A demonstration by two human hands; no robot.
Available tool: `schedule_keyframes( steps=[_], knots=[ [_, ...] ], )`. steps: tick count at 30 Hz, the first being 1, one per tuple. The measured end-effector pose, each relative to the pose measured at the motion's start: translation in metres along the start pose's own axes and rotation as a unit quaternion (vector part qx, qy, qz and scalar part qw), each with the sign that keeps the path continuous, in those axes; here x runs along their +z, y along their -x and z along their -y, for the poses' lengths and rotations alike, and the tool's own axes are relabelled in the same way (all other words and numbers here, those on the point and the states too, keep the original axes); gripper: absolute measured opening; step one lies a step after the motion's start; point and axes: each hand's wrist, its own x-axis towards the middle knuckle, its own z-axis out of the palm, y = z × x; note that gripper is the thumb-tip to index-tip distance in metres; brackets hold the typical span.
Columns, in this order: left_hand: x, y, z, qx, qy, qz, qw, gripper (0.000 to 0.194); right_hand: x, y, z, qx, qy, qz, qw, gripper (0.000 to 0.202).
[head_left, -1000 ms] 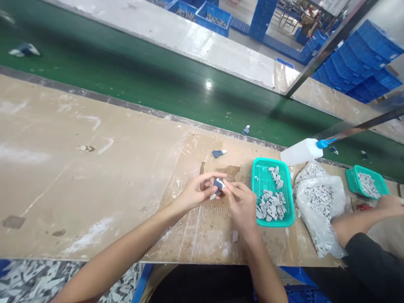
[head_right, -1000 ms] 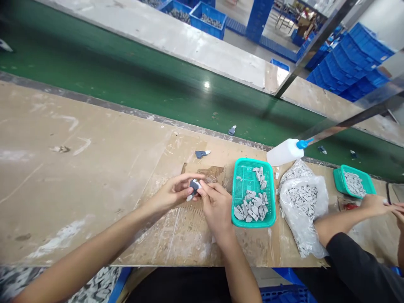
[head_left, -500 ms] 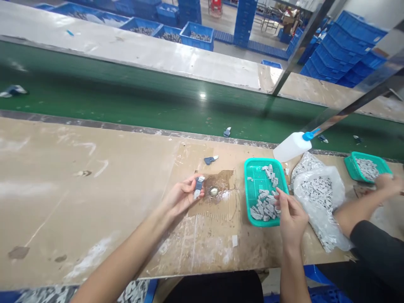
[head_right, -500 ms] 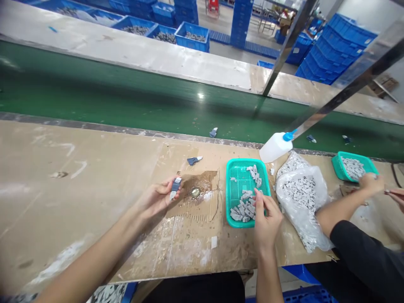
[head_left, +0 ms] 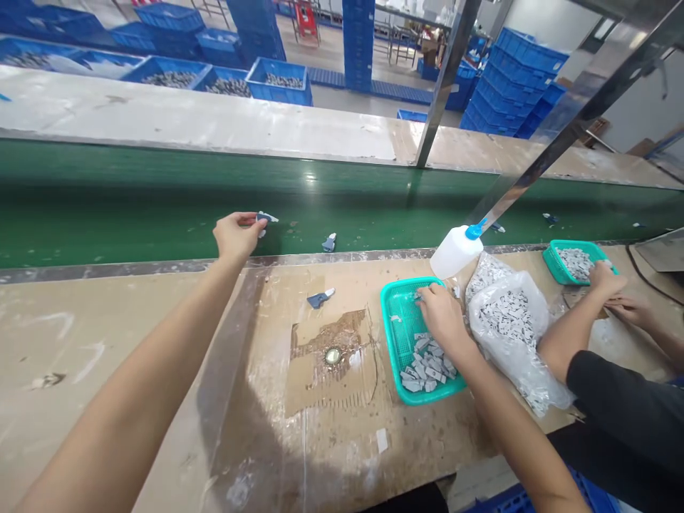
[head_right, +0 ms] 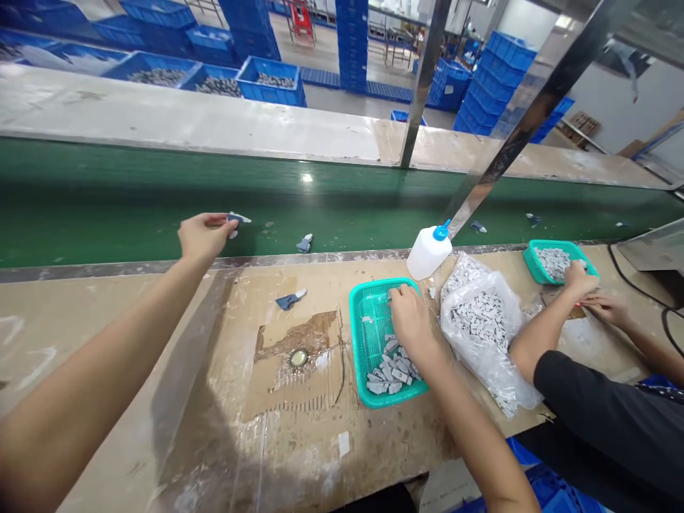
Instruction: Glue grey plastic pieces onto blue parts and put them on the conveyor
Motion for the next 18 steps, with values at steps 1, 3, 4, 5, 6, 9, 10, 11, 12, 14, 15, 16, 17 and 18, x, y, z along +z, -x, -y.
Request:
schedule_keyframes(
  steps=[1, 3, 4, 5, 6, 9, 10, 11, 12, 14, 15, 16, 17, 18],
  knots=[
    [0.005, -0.006, -0.001, 0.007, -0.012, 0.000, 1.000, 0.027, 0.001, -0.005, 0.002, 0.001, 0.011, 0.004, 1.000, 0.018],
    [0.015, -0.015, -0.001, 0.024, -0.037, 0.008, 0.999, 0.026, 0.003, -0.011, 0.005, 0.005, 0.024, 0.006, 1.000, 0.019],
    [0.020, -0.017, -0.001, 0.034, -0.051, 0.013, 0.998, 0.024, 0.004, -0.014, 0.005, 0.006, 0.026, 0.005, 1.000, 0.021],
    [0.023, -0.019, -0.001, 0.044, -0.065, 0.016, 0.997, 0.022, 0.006, -0.015, 0.005, 0.005, 0.025, 0.002, 1.000, 0.023],
    [0.026, -0.020, -0.001, 0.054, -0.079, 0.016, 0.995, 0.020, 0.007, -0.016, 0.004, 0.003, 0.022, -0.001, 1.000, 0.025],
    [0.032, -0.016, -0.001, 0.095, -0.112, 0.005, 0.989, 0.019, 0.008, -0.017, -0.003, -0.013, -0.005, -0.014, 1.000, 0.026],
    [0.033, -0.012, -0.002, 0.112, -0.117, 0.012, 0.987, 0.021, 0.007, -0.016, -0.005, -0.022, -0.020, -0.019, 0.999, 0.024],
    [0.034, -0.008, -0.002, 0.127, -0.120, 0.027, 0.984, 0.023, 0.006, -0.013, -0.008, -0.033, -0.038, -0.025, 0.998, 0.020],
    [0.036, -0.003, -0.002, 0.139, -0.121, 0.048, 0.982, 0.024, 0.004, -0.010, -0.011, -0.043, -0.060, -0.033, 0.997, 0.016],
    [0.041, 0.009, -0.002, 0.149, -0.125, 0.098, 0.976, 0.026, -0.001, -0.001, -0.014, -0.058, -0.100, -0.047, 0.992, 0.020],
    [0.044, 0.015, -0.002, 0.149, -0.128, 0.119, 0.973, 0.027, -0.004, 0.005, -0.014, -0.060, -0.128, -0.053, 0.989, 0.024],
    [0.047, 0.021, -0.002, 0.146, -0.131, 0.135, 0.971, 0.026, -0.008, 0.012, -0.012, -0.055, -0.172, -0.057, 0.982, 0.028],
    [0.050, 0.026, -0.002, 0.143, -0.134, 0.146, 0.970, 0.025, -0.011, 0.020, -0.010, -0.044, -0.236, -0.056, 0.969, 0.030],
    [0.052, 0.030, -0.002, 0.139, -0.135, 0.151, 0.969, 0.023, -0.015, 0.029, -0.005, -0.028, -0.313, -0.050, 0.948, 0.030]
  ],
)
